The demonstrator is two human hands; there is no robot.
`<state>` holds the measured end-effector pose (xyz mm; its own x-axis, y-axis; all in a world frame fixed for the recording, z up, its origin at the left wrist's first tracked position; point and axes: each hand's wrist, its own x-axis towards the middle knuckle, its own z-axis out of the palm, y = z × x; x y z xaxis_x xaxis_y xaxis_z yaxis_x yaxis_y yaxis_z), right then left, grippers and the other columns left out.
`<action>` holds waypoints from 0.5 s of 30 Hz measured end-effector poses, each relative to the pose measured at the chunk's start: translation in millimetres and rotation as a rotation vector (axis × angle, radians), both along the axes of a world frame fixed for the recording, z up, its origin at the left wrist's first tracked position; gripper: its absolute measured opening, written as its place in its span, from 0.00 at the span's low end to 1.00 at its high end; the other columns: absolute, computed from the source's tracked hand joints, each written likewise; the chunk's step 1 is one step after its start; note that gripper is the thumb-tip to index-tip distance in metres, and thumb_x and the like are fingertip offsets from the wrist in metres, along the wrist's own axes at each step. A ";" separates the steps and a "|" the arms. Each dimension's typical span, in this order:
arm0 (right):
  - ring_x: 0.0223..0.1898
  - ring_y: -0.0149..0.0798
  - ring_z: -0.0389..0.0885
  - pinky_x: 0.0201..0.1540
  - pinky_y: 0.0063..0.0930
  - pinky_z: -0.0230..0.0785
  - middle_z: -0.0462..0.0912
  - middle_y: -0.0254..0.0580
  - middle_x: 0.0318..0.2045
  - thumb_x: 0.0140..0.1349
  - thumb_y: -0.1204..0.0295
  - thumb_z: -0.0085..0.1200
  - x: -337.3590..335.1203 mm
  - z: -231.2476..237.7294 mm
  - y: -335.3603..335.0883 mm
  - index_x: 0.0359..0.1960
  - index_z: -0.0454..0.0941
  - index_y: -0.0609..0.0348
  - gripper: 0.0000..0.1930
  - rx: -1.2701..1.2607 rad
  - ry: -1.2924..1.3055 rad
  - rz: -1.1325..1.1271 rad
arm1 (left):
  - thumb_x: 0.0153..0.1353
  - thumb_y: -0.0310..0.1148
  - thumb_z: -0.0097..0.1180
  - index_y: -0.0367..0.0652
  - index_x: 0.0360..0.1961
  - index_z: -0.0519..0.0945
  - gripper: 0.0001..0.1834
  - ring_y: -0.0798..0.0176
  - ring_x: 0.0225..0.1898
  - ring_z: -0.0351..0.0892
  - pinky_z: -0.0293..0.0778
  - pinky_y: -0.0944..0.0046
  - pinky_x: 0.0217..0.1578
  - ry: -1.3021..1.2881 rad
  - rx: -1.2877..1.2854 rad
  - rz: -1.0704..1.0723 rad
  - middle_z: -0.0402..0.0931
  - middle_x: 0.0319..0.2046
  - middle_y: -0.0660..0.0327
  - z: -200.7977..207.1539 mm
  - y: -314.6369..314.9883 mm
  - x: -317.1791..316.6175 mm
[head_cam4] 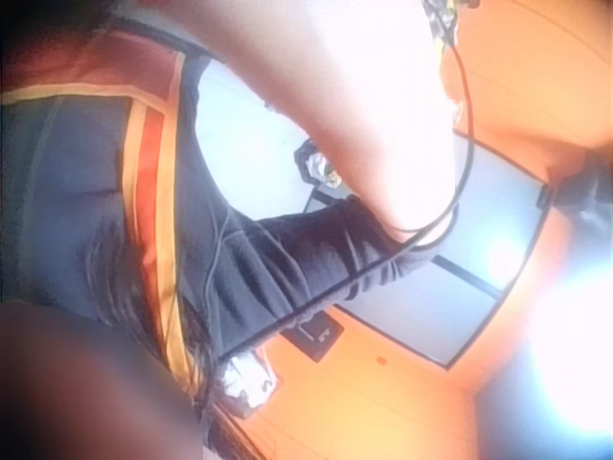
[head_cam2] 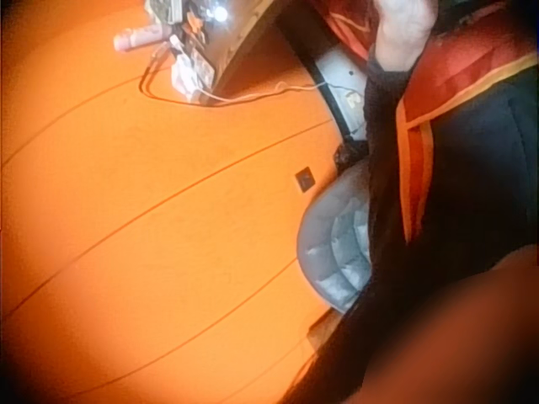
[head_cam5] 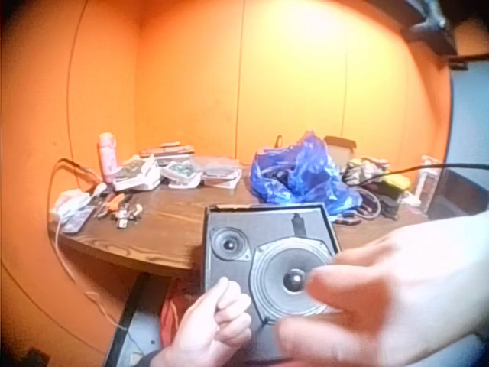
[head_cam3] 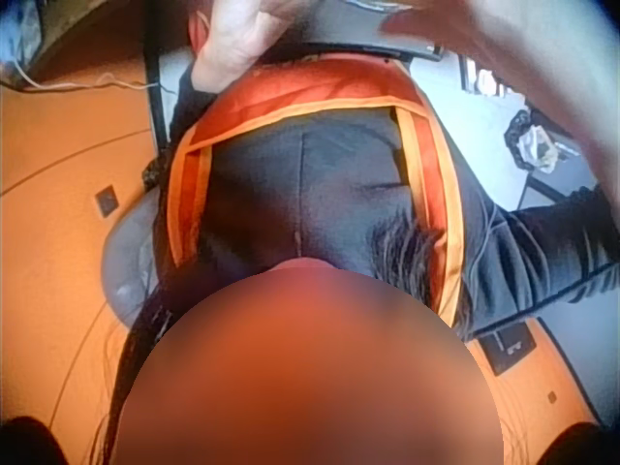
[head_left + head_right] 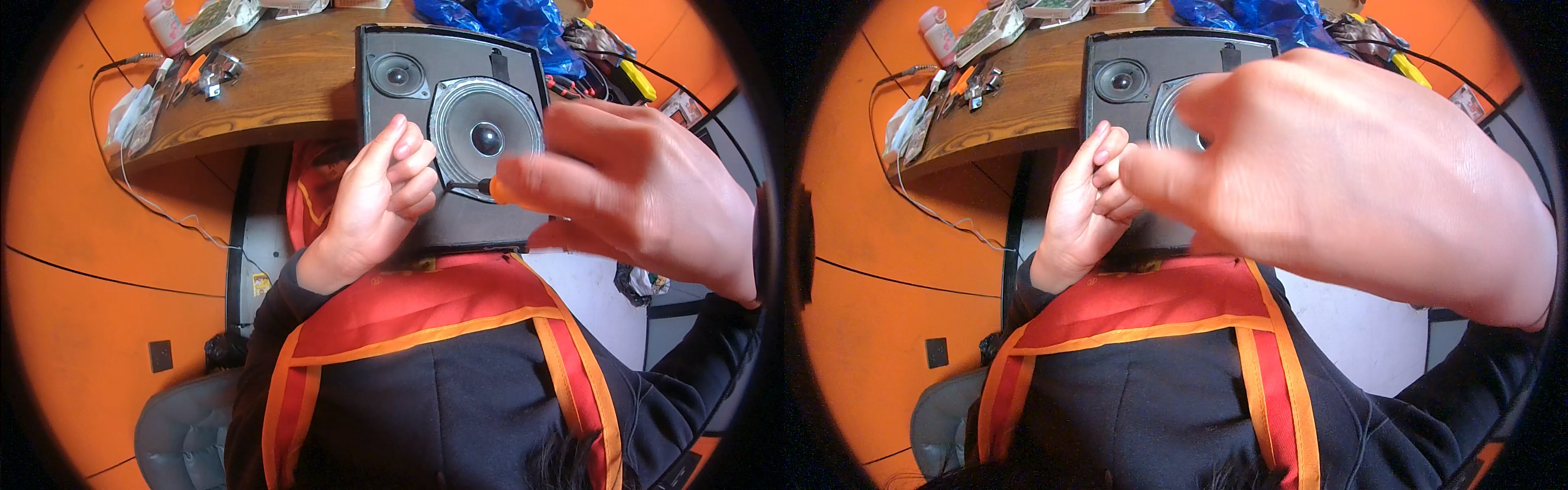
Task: The person uses a yellow-handled screwdriver to loosen and remove screws from the front of a black speaker box. They then press on the speaker cone with their fingers and continue to remove additional screws from the smaller driver on the speaker.
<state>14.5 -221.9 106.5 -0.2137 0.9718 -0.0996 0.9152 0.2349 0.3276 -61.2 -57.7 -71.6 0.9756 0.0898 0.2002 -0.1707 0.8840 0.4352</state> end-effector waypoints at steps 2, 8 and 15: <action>0.21 0.41 0.74 0.23 0.28 0.68 0.71 0.40 0.22 0.42 0.68 0.66 -1.4 -0.9 3.7 0.40 0.72 0.60 0.23 0.014 0.129 -0.082 | 0.70 0.43 0.35 0.49 0.23 0.61 0.18 0.76 0.13 0.44 0.44 0.74 0.16 -0.011 -0.002 -0.006 0.50 0.15 0.73 -0.7 0.5 0.2; 0.25 0.41 0.76 0.25 0.32 0.70 0.72 0.40 0.23 0.43 0.70 0.66 -7.8 11.1 7.3 0.41 0.72 0.59 0.22 -0.089 -0.007 0.041 | 0.70 0.43 0.35 0.50 0.23 0.61 0.17 0.77 0.13 0.44 0.43 0.74 0.16 -0.018 -0.010 -0.007 0.49 0.15 0.73 -0.3 -1.4 0.1; 0.26 0.42 0.77 0.27 0.31 0.72 0.73 0.41 0.26 0.45 0.70 0.65 4.6 1.3 -5.5 0.41 0.72 0.57 0.20 -0.046 0.125 -0.202 | 0.70 0.43 0.35 0.50 0.23 0.61 0.17 0.77 0.13 0.44 0.43 0.74 0.16 -0.008 0.014 0.009 0.50 0.16 0.73 -1.1 0.5 0.7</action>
<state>19.1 -227.4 107.8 -0.0285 0.9911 -0.1298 0.9780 0.0545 0.2015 -60.4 -57.2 -72.6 0.9733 0.0955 0.2088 -0.1816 0.8764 0.4459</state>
